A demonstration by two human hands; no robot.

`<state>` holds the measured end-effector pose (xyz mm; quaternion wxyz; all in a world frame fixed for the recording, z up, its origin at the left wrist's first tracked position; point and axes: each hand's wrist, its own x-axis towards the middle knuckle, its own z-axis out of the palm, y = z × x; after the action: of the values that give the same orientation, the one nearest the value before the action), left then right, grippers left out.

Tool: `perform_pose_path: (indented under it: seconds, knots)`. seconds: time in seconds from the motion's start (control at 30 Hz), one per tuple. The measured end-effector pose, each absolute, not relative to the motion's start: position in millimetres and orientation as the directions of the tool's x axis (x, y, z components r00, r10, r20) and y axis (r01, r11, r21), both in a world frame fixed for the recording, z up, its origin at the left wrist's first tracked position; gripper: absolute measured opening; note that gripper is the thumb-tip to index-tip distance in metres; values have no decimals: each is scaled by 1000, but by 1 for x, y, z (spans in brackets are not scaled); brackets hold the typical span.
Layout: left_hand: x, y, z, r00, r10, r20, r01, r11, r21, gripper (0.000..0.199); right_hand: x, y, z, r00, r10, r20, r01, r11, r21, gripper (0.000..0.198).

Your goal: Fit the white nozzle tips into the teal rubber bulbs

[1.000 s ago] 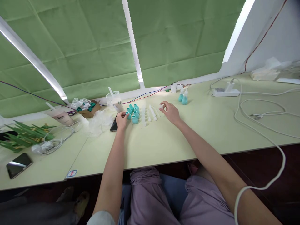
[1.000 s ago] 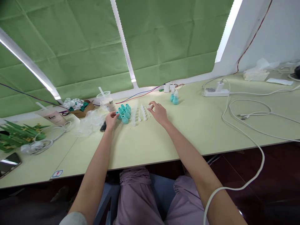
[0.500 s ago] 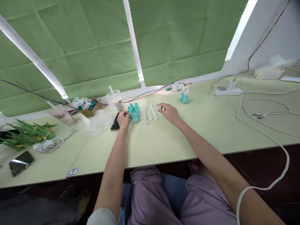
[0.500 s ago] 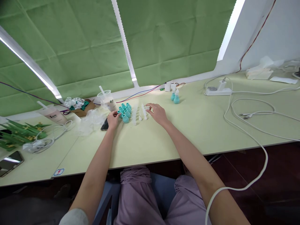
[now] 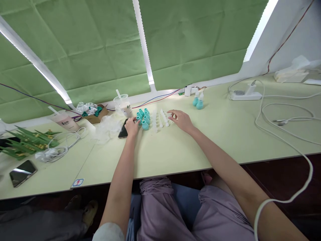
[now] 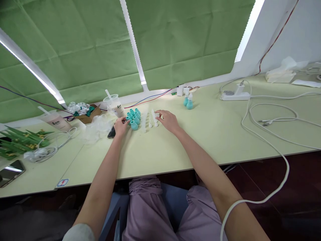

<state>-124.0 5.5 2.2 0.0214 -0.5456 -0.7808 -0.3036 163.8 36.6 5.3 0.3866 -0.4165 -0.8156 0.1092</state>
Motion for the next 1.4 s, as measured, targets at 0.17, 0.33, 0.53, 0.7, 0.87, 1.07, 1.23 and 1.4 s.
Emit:
perform_pose_path:
  seconds: [0.17, 0.33, 0.53, 0.7, 0.87, 1.07, 1.23, 1.4]
  knots:
    - [-122, 5, 1, -433, 817, 380, 858, 244, 453, 31, 163, 39, 3, -371, 766, 526, 593, 631, -501, 30]
    - [-123, 4, 2, -434, 809, 398, 866, 252, 433, 30, 163, 38, 3, -383, 766, 517, 584, 634, -507, 29]
    - [-122, 2, 5, -449, 804, 390, 850, 249, 464, 30, 162, 37, 3, -394, 782, 482, 596, 617, -514, 27]
    - [-121, 2, 5, -449, 809, 379, 853, 262, 451, 31, 162, 36, 3, -407, 780, 475, 591, 621, -515, 28]
    - [-118, 1, 5, -430, 823, 373, 877, 282, 389, 35, 162, 36, 3, -414, 777, 473, 581, 626, -520, 28]
    - [-102, -6, 23, -381, 624, 682, 898, 74, 434, 37, 159, 31, 7, -424, 763, 488, 562, 644, -518, 30]
    - [-60, -10, 36, 60, 796, 603, 769, -422, 480, 30, 153, 24, 12, -445, 751, 488, 542, 660, -521, 26]
    - [-31, -10, 28, 159, 826, 541, 663, -496, 561, 21, 151, 21, 14, -425, 751, 505, 483, 660, -576, 37]
